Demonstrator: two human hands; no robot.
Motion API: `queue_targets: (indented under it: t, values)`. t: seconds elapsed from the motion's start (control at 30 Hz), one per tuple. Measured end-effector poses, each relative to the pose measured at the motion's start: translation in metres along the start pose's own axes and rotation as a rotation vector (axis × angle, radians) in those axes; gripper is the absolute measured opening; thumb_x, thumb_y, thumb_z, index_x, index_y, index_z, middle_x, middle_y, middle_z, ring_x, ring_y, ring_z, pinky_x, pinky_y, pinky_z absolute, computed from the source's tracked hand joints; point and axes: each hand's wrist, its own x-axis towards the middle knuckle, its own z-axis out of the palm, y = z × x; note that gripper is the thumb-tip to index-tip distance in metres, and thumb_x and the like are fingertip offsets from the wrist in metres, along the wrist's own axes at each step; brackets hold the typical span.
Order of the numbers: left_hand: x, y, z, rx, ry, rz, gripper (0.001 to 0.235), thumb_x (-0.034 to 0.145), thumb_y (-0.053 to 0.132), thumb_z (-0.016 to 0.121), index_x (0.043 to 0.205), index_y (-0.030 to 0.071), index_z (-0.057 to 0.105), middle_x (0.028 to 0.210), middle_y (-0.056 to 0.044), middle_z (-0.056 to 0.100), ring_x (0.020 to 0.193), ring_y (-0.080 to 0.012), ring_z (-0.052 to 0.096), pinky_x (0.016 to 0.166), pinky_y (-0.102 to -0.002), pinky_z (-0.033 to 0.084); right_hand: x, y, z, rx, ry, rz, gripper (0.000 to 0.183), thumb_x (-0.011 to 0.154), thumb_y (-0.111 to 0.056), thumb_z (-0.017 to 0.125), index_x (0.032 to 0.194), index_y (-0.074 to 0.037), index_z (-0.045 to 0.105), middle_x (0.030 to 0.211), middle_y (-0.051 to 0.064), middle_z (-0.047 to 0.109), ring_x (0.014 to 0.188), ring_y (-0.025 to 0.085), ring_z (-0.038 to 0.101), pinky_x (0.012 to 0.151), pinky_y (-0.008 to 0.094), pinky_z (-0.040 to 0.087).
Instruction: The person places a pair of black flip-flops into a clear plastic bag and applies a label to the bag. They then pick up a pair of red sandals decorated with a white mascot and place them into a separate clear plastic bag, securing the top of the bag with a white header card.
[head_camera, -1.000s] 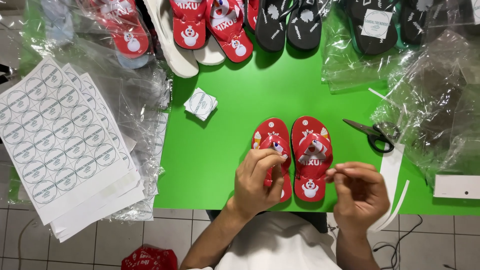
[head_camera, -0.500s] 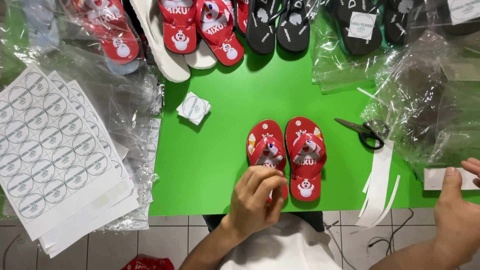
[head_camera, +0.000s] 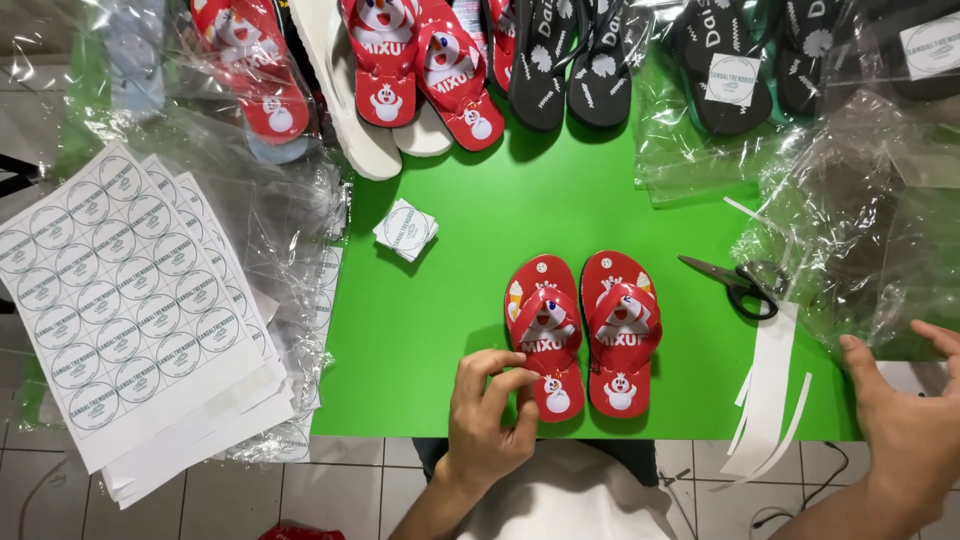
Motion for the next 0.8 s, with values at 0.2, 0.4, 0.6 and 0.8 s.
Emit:
queue_targets:
  t: [0.2,0.4,0.6,0.8]
  values:
    - [-0.001,-0.002,0.001,-0.021,0.022,-0.022,0.012,0.089,0.006,0.059,0.099,0.005,0.065,0.107,-0.014,0.062,0.100,-0.0290,0.062,0.087,-0.042,0.055,0.005,-0.017,-0.002,0.019,-0.009,-0.010,0.053,0.100,-0.021,0.096,0.139,0.008,0.072,0.140,0.021,0.063,0.128,0.039,0.059,0.098,0.051,0.049]
    - [0.000,-0.002,0.001,-0.038,-0.003,0.000,0.011,0.088,0.005,0.060,0.097,0.005,0.065,0.105,-0.013,0.062,0.097,-0.0291,0.062,0.085,-0.041,0.055,0.000,0.006,0.009,0.014,0.071,-0.119,0.037,0.103,-0.001,0.097,0.134,0.009,0.080,0.130,0.024,0.069,0.115,0.034,0.066,0.093,0.045,0.055]
    - [0.002,0.000,-0.001,-0.059,-0.002,0.014,0.010,0.088,0.003,0.059,0.096,0.004,0.065,0.103,-0.013,0.062,0.096,-0.0292,0.063,0.083,-0.040,0.055,-0.006,0.016,0.011,0.180,0.141,-0.069,0.011,0.122,0.019,0.079,0.131,0.016,0.075,0.128,0.027,0.069,0.108,0.033,0.067,0.094,0.040,0.060]
    - [0.004,0.002,-0.002,-0.075,0.013,0.015,0.010,0.087,0.001,0.059,0.096,0.004,0.065,0.101,-0.012,0.063,0.092,-0.0283,0.064,0.081,-0.038,0.054,-0.009,0.049,0.016,0.188,0.362,-0.104,0.007,0.136,0.011,0.067,0.134,0.018,0.068,0.129,0.031,0.070,0.115,0.041,0.069,0.103,0.049,0.058]
